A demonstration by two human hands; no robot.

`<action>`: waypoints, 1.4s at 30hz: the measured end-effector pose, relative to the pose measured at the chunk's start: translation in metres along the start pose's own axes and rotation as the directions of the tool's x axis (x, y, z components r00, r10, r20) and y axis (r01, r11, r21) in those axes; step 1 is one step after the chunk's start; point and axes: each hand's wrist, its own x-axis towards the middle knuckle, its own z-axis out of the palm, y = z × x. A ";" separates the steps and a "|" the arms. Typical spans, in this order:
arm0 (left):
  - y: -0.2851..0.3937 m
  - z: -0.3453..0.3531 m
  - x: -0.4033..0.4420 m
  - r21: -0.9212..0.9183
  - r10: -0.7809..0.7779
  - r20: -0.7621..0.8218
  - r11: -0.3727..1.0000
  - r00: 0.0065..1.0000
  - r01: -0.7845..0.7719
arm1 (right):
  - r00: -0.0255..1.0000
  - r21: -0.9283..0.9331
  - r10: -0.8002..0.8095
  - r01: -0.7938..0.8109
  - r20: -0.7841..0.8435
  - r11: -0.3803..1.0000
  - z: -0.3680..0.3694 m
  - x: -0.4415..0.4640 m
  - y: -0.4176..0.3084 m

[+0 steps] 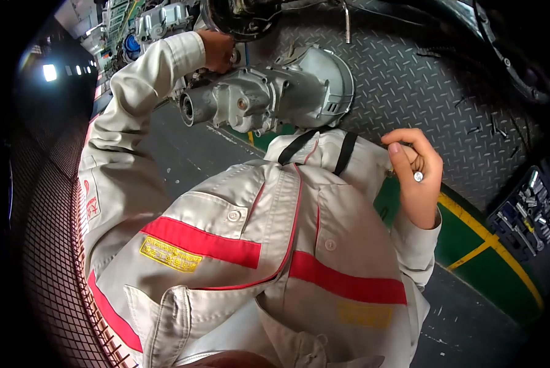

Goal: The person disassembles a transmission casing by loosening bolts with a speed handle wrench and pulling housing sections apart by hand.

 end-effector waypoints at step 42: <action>0.296 -0.030 0.028 -0.887 0.190 -0.345 -0.386 0.919 -0.253 | 0.965 -0.067 -0.124 0.112 -0.229 0.992 0.026 -0.121 0.015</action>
